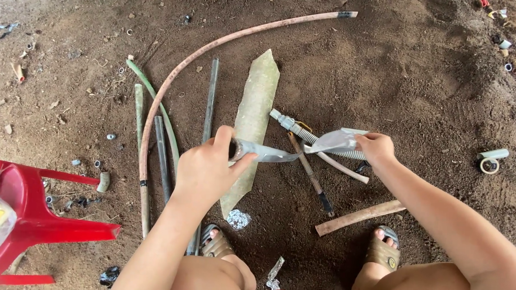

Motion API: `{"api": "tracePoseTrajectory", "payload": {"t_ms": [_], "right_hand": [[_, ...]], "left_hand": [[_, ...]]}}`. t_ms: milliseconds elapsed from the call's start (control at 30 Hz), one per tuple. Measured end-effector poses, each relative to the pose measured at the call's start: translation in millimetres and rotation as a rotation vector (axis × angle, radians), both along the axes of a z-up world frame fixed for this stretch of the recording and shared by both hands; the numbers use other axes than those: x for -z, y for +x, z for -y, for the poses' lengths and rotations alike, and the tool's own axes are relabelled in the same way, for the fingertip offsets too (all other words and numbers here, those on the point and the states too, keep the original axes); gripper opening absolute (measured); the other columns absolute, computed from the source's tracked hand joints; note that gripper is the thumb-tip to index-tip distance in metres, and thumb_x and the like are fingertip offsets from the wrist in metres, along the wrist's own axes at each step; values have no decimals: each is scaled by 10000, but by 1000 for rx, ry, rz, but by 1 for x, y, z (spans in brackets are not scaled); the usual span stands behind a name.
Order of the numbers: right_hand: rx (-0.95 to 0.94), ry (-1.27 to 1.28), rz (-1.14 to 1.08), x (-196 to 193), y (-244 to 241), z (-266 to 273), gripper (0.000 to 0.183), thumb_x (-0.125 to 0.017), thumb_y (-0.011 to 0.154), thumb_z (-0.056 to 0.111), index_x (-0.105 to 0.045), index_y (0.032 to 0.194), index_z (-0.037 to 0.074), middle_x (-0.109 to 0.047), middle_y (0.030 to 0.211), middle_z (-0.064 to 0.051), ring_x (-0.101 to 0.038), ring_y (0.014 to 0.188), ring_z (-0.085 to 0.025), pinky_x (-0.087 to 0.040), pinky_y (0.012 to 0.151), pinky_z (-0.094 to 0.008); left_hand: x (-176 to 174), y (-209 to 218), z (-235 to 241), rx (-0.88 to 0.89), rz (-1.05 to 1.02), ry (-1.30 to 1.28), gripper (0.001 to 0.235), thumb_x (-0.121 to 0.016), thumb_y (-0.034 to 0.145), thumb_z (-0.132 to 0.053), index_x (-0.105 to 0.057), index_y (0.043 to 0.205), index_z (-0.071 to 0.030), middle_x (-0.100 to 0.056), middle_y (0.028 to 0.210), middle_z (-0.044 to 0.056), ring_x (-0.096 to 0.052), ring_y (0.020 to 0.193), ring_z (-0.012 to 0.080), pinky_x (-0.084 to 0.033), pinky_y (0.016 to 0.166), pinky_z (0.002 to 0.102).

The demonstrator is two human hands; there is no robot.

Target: The person wraps a metal pipe with white tape, then uses a hacksaw to cut a wooden stick placed on a flat stone. The person handles various pipes and tools on the ground.

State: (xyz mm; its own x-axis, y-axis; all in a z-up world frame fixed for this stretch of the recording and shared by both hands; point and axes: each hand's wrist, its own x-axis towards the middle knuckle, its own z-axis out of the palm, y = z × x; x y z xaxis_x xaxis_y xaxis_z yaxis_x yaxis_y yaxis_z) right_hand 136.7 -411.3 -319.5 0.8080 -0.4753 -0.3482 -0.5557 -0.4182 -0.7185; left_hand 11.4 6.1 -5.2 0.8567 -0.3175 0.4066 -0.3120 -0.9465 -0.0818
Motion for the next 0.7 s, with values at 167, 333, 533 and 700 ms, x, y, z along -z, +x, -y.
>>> {"api": "tracePoseTrajectory", "payload": {"t_ms": [167,333,533,700], "right_hand": [[68,-21,79,-14,-5,29,217,-803,959,320,-846,1124,186,-807,908,-88,-775,926,-259,-559,915,-402],[111,-91,156,-37,-11,58,200,-820,975,325,-842,1120,189,-793,915,-113,-758,980,-326,-574,861,-476],[-83,-184,64,-64,-13,75,337,-690,1114,293,-801,1239,1,-771,999,-155,-676,801,-319,-518,678,-471],[-215,-270,221,27,34,129,362,-737,1227,253,-794,1271,-102,-759,994,-237,-667,769,-344,-512,609,-499]], "left_hand": [[3,3,-9,-88,-126,-62,488,-798,901,-586,-634,1161,-208,-744,746,72,-767,586,280,-603,507,348],[-4,-3,-16,-128,-255,-245,462,-834,901,-477,-653,1191,-165,-766,813,142,-795,669,324,-632,567,396],[-19,-7,-47,-116,-141,-603,343,-860,879,-253,-632,1061,-74,-736,739,91,-711,577,251,-548,543,398],[-25,-34,-122,-412,-70,-1025,319,-821,918,-247,-651,1064,-20,-730,768,77,-743,527,181,-583,482,304]]}}
